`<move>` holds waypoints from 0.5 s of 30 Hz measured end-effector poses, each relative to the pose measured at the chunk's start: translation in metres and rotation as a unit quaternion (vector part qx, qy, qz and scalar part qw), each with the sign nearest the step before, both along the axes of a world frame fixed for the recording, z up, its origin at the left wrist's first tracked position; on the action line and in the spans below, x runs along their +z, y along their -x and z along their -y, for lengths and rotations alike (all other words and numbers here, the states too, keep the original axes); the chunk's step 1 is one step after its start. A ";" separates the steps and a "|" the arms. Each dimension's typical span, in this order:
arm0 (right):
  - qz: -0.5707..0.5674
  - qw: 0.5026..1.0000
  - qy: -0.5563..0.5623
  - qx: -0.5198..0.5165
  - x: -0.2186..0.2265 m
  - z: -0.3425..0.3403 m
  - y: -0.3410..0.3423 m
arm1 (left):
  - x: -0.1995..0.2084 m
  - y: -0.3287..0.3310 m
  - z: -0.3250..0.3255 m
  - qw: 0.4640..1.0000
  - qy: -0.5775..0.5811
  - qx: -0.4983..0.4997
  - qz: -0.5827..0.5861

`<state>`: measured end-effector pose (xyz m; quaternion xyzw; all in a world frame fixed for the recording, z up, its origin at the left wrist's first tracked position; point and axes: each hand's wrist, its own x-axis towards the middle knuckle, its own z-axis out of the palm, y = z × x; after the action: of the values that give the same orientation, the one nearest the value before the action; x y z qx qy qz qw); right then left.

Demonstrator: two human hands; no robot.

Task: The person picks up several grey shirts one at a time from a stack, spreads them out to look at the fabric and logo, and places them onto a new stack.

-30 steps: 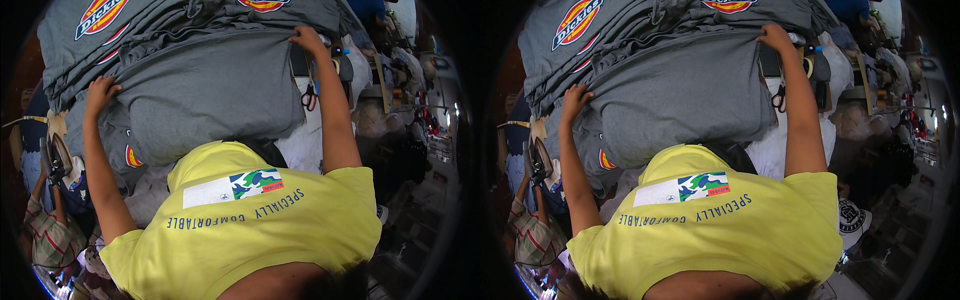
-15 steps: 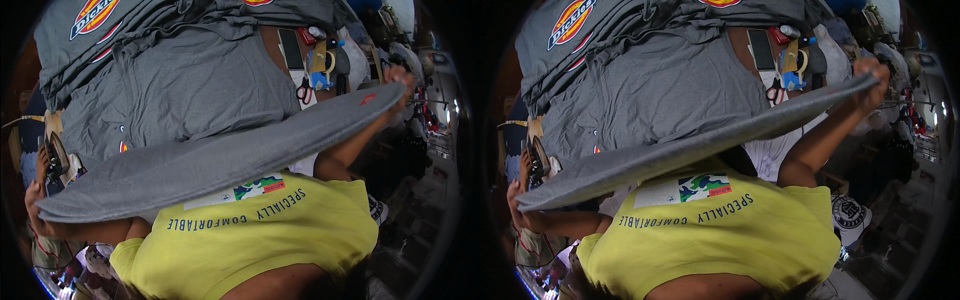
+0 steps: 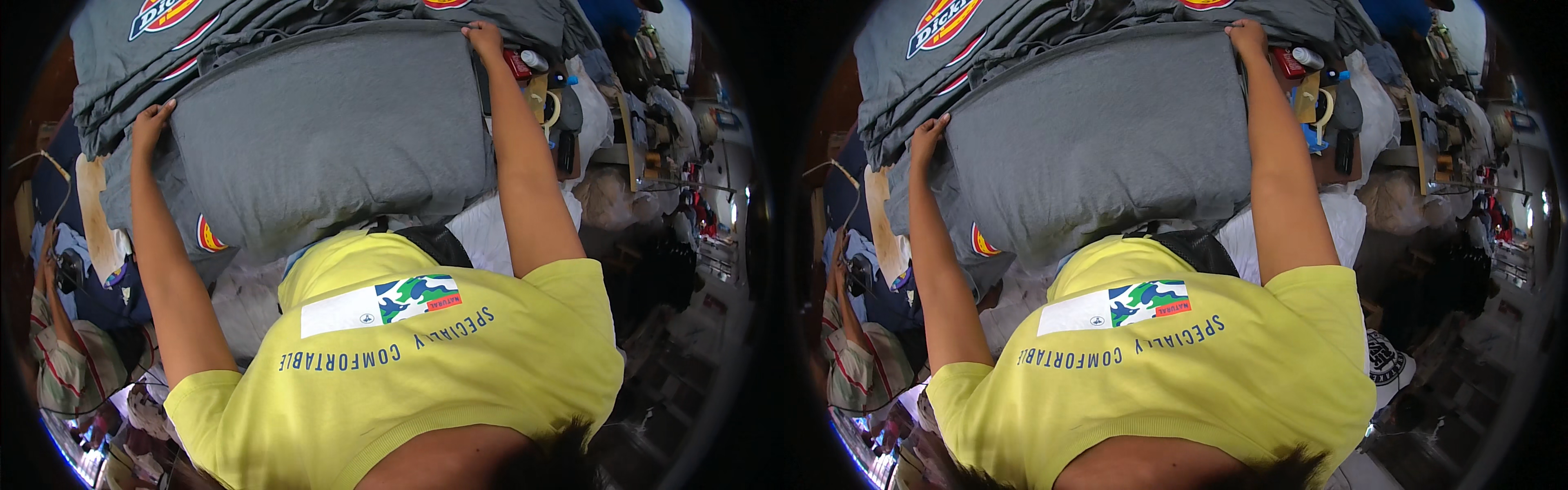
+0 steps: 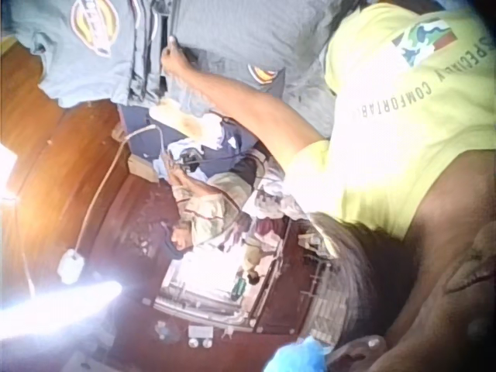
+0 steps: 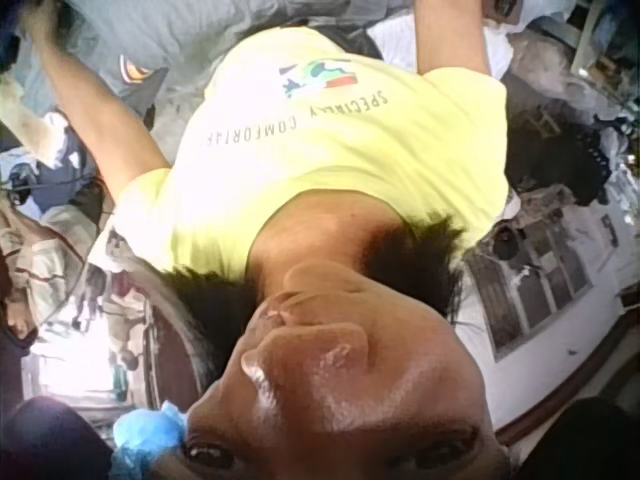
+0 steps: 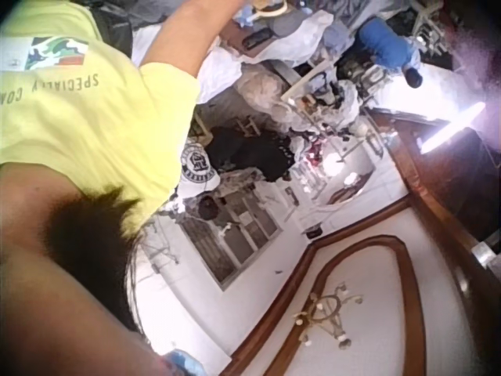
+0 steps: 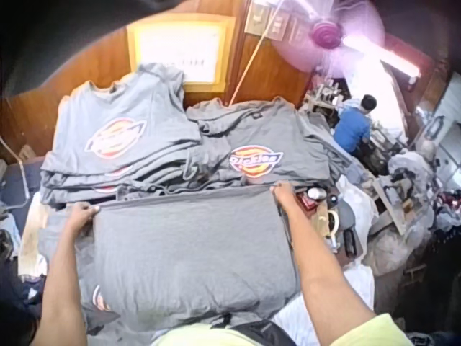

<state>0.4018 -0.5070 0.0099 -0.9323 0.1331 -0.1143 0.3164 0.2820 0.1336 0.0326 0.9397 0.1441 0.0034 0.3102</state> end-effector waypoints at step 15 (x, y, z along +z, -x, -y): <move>-0.097 0.994 -0.042 -0.039 -0.020 -0.018 -0.009 | -0.036 -0.006 0.025 0.980 -0.189 0.058 -0.030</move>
<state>0.4108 -0.4893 -0.0103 -0.9189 0.2041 -0.0302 0.3364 0.2883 0.1089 -0.0032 0.9710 0.2045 0.0206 0.1221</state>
